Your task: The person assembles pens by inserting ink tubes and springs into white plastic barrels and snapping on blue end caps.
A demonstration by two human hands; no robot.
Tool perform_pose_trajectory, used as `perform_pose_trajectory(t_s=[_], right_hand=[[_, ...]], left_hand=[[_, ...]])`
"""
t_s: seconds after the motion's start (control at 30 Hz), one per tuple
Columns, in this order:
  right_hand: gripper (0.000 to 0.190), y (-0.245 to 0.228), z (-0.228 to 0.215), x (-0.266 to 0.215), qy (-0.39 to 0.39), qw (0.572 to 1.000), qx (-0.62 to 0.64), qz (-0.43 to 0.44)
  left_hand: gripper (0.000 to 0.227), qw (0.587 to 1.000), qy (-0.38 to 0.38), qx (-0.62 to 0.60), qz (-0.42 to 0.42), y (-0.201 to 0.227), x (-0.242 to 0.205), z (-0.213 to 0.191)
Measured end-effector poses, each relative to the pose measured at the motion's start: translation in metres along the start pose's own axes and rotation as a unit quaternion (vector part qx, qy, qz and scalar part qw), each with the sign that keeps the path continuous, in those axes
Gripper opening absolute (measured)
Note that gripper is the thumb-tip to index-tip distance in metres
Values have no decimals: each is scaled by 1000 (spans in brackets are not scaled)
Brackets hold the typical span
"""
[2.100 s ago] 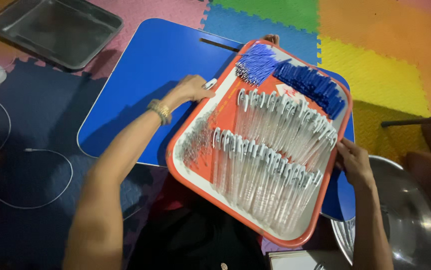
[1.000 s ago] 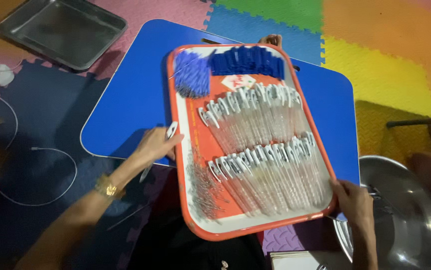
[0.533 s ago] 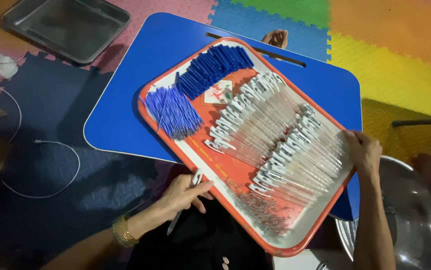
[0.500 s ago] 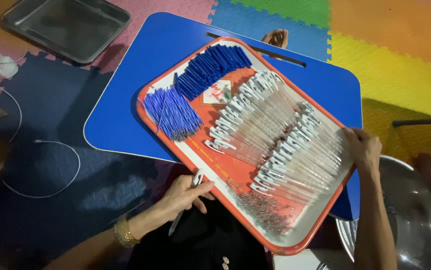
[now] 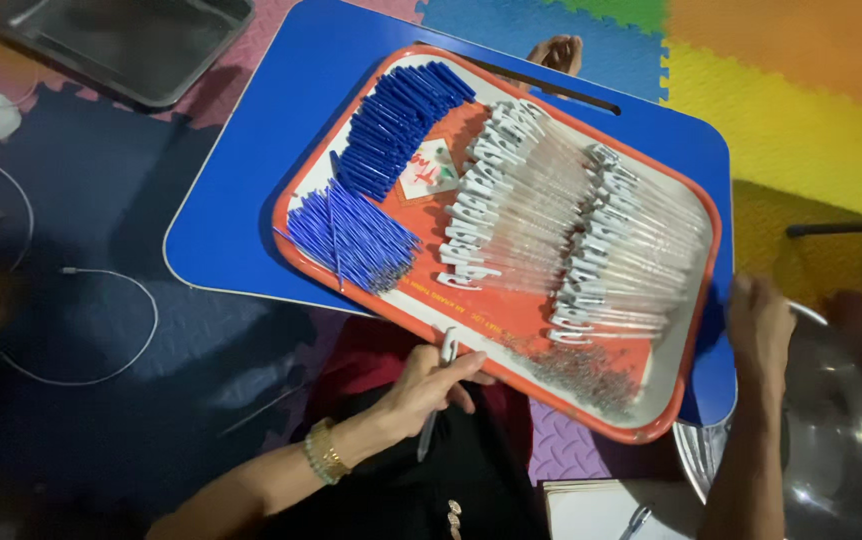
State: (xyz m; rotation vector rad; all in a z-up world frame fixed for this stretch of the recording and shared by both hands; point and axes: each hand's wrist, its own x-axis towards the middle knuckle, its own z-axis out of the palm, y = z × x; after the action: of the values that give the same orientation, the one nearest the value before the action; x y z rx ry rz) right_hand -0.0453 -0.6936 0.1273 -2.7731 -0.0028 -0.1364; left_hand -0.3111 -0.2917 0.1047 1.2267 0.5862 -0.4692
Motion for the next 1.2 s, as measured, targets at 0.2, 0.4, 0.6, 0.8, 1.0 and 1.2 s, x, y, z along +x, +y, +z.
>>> perform_pose_trajectory(t_s=[0.2, 0.4, 0.6, 0.8, 1.0, 1.2], right_hand=[[57, 8, 2, -27, -77, 994, 30, 66], [42, 37, 29, 10, 5, 999, -14, -45], [40, 47, 32, 45, 18, 995, -37, -93], [45, 4, 14, 39, 28, 994, -41, -102], [18, -82, -7, -38, -1, 965, 116, -237], [18, -160, 29, -89, -161, 942, 29, -293]], left_hand=[[41, 997, -14, -73, 11, 2, 19, 37], [45, 998, -24, -58, 2, 18, 11, 43], [41, 986, -158, 1, 48, -15, 53, 42], [68, 963, -268, -29, 26, 6, 2, -5], [45, 964, -192, -71, 171, -9, 14, -30], [46, 948, -170, -89, 255, 8, 13, -8]])
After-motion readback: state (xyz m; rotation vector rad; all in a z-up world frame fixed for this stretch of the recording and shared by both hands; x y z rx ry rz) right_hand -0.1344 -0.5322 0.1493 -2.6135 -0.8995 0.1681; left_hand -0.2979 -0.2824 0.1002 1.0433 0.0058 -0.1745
